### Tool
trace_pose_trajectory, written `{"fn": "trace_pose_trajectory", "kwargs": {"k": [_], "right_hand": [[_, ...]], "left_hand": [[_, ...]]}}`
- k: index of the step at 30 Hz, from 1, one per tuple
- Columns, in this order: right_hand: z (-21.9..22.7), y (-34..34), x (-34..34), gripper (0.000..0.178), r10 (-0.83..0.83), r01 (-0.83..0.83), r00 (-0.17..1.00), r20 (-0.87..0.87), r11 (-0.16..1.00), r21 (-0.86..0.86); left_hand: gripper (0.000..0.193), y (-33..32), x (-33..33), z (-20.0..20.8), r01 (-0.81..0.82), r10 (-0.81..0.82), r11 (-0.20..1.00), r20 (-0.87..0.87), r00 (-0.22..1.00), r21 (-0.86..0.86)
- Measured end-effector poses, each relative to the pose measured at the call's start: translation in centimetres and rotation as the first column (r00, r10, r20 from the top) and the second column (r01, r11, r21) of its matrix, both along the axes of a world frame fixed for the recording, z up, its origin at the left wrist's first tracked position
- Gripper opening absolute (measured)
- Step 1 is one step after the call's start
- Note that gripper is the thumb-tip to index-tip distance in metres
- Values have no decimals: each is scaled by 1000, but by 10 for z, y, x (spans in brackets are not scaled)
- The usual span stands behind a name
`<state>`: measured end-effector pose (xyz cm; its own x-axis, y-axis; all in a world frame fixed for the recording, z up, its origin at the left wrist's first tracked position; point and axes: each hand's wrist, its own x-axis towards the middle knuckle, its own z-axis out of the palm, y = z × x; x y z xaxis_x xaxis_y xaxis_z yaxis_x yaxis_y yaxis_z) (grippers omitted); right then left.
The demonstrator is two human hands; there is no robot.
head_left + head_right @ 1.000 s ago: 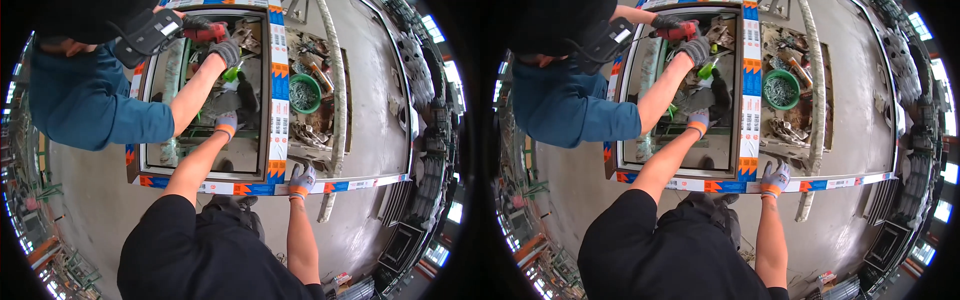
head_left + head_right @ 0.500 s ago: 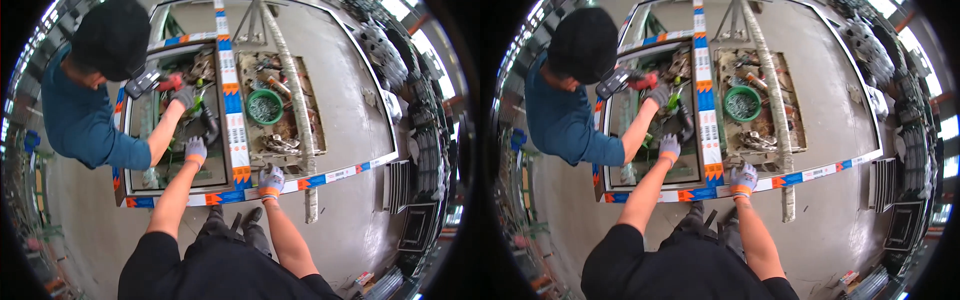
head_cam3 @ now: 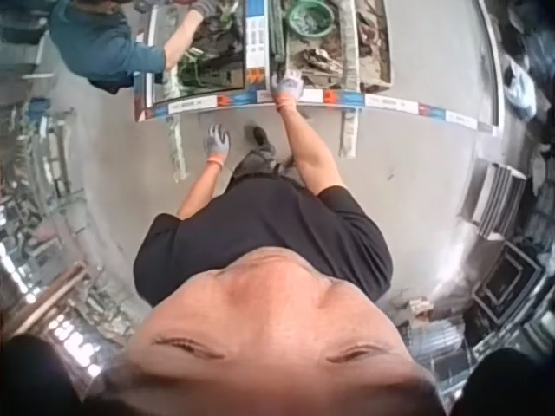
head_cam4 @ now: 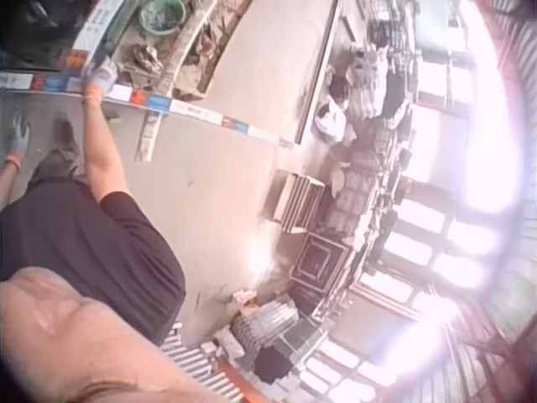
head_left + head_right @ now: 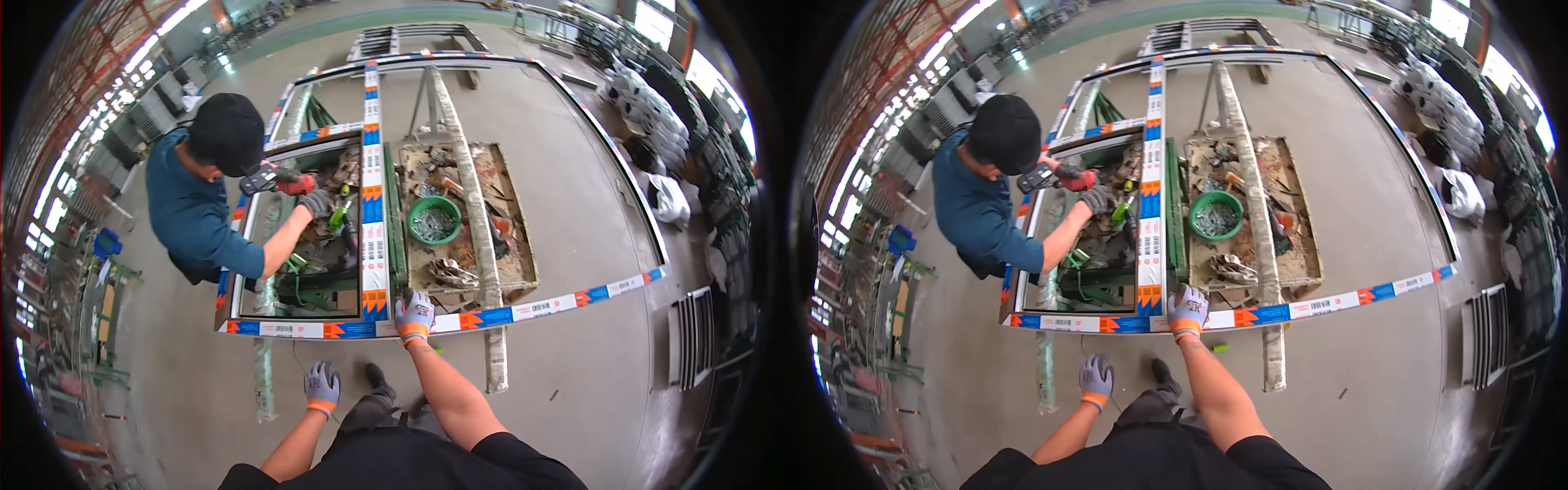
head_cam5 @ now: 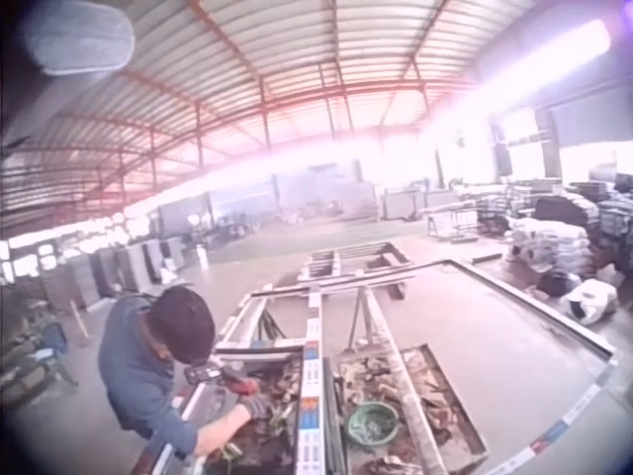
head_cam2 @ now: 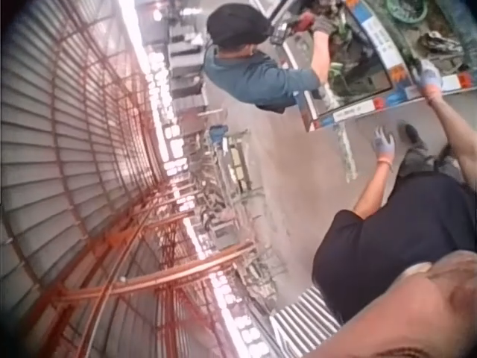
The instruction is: The person is assembling and moving large metal frames in an industrial fabrication setting.
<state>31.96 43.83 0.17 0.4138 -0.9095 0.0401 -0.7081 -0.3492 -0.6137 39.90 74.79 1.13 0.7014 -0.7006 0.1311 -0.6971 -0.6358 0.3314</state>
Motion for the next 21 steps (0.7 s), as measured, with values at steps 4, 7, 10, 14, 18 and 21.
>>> {"fn": "trace_pose_trajectory", "kwargs": {"k": [4, 7, 10, 14, 18, 21], "right_hand": [[9, 12, 7, 40, 41, -37, 998, 51, 996, -77], [5, 16, 2, 32, 70, -49, 987, 146, 988, -143], [6, 10, -13, 34, 81, -61, 975, 207, 993, -103], [-2, 14, -7, 35, 98, -67, 969, 225, 987, -144], [26, 34, -20, 38, 178, -135, 970, 167, 961, -240], [47, 68, -73, 44, 290, -236, 945, 152, 925, -298]], "left_hand": [[41, 105, -30, -26, -152, 204, 909, -97, 974, 388], [47, 185, -52, -52, -185, 460, 688, -225, 859, 702], [48, 237, -62, -74, -168, 621, 603, -327, 712, 780], [46, 261, -50, -107, -180, 670, 614, -387, 633, 768], [39, 226, -38, -99, -233, 533, 817, -536, 655, 527], [37, 196, -22, -105, -132, 401, 883, -577, 711, 450]]}}
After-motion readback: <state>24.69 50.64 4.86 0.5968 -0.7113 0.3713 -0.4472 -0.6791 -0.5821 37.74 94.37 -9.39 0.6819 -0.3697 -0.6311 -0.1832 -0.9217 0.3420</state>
